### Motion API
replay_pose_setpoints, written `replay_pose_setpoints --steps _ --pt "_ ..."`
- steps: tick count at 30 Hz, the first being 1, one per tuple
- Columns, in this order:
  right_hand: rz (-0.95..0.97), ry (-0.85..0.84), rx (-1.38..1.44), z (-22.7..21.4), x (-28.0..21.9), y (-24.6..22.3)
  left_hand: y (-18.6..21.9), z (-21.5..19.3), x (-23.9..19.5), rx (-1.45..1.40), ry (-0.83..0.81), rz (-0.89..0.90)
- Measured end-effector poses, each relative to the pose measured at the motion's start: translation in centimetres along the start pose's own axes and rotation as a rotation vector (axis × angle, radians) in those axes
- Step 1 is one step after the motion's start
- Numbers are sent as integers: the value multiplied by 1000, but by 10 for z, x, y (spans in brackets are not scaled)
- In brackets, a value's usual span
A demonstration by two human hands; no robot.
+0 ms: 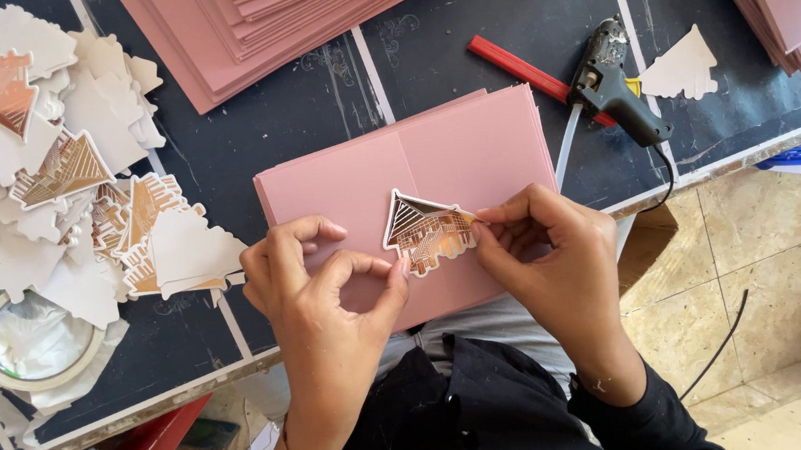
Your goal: The person uses a hot glue gun to apply adhesive to the back of white paper cutouts shaped like houses. They then press each cutout onto the cover of a pink card or folder, repeating the process for multiple items.
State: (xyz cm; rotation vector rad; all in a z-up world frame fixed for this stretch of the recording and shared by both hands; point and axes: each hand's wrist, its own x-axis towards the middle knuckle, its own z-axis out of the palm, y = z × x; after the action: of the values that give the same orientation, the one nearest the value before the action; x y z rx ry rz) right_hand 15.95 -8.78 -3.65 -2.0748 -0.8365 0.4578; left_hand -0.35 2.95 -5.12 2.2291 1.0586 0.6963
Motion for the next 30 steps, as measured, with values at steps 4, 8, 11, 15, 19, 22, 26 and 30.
replay_pose_setpoints --steps 4,8,11,15,19,22,26,30 --pt "-10 11 -12 1 0 -1 0 0 0 18 -11 -2" --pt "-19 14 -39 3 0 1 1 -2 1 120 -53 -29" --pt "-82 18 -177 4 0 -1 2 -6 4 243 -88 -28" --pt "-64 -28 -458 -4 -2 -10 24 -26 27 408 -71 119" --pt "-125 91 -361 -28 -8 -6 79 -59 63 249 83 363" --pt "-6 219 -237 -41 -7 -2 85 -29 84 307 -100 486" --pt "3 283 -276 -54 -2 30 43 43 82 426 -397 672" --pt "-42 341 -322 -66 6 61 18 73 74 378 -360 654"
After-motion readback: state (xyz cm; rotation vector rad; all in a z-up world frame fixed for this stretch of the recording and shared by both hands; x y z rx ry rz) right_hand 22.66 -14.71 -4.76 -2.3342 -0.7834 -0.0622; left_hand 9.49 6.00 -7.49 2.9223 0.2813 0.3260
